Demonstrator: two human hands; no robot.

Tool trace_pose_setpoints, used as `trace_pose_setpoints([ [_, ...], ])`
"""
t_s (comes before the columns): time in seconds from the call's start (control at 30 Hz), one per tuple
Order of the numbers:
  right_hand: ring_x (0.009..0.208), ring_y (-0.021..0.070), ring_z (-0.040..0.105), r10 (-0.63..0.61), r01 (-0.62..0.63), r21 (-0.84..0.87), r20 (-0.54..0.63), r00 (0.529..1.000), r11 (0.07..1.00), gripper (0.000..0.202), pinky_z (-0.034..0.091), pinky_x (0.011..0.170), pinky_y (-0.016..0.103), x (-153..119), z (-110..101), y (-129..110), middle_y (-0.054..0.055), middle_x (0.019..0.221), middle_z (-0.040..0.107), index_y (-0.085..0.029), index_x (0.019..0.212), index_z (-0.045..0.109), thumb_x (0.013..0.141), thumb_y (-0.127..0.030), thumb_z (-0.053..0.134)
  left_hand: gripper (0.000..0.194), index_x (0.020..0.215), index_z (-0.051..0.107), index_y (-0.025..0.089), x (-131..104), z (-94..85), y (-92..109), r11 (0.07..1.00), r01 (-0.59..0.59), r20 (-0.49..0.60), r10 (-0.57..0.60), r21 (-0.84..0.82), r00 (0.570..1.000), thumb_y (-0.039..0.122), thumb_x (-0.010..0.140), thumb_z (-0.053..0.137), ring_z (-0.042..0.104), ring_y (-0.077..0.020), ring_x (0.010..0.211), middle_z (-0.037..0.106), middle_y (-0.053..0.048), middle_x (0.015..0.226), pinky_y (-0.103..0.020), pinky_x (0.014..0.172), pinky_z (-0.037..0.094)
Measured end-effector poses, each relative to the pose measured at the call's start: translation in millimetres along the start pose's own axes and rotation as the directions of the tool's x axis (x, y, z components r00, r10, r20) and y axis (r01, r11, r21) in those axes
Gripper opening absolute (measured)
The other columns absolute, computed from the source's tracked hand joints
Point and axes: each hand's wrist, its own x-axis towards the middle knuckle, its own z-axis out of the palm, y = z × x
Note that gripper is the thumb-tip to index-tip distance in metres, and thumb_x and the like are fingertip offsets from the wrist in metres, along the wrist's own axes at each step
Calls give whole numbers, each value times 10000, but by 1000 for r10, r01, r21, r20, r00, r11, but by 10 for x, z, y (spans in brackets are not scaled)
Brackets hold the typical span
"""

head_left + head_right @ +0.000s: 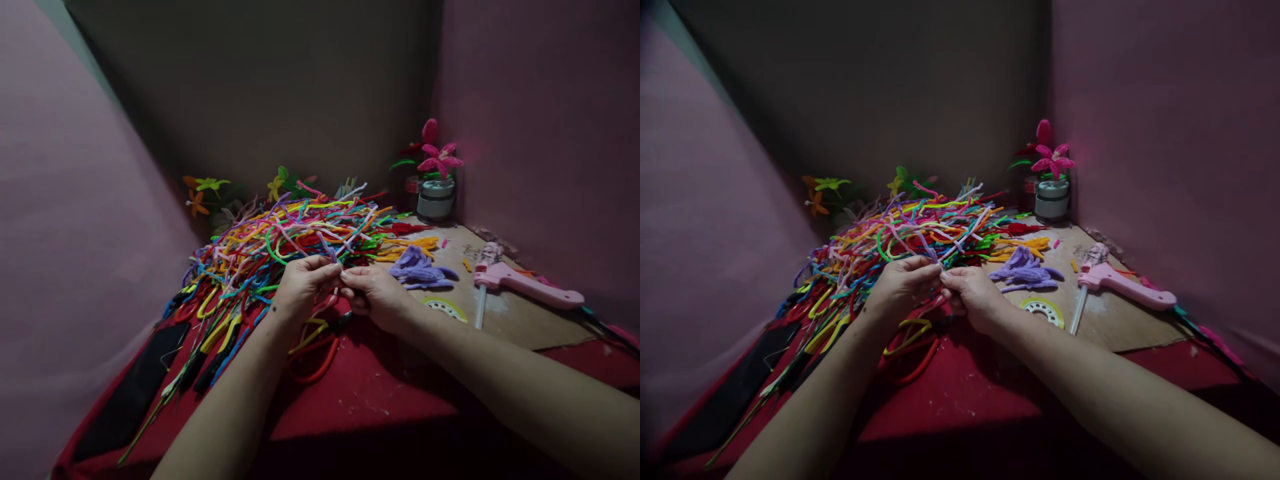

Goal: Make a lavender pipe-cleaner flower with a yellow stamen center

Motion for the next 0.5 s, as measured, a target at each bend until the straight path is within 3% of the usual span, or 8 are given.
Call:
trace_pose_setpoints([
  [0.17, 375, 77, 432, 68, -69, 34, 29, 997, 997, 217, 297, 369, 206, -9, 30, -39, 16, 514, 545, -102, 698, 583, 797, -251, 459, 219, 716, 595, 120, 6, -30, 3, 1000, -16, -68, 16, -12, 998, 251, 599, 726, 601, -111, 518, 636, -38, 633, -181, 464, 446],
  [0.5, 366, 85, 456, 96, -96, 24, 9, 995, 995, 199, 325, 372, 213, -20, 26, -56, 25, 514, 558, -74, 738, 627, 757, -154, 446, 217, 696, 542, 129, 9, -25, -28, 995, -92, -70, 88, -48, 994, 245, 627, 712, 552, -80, 451, 532, 29, 536, -194, 471, 455],
])
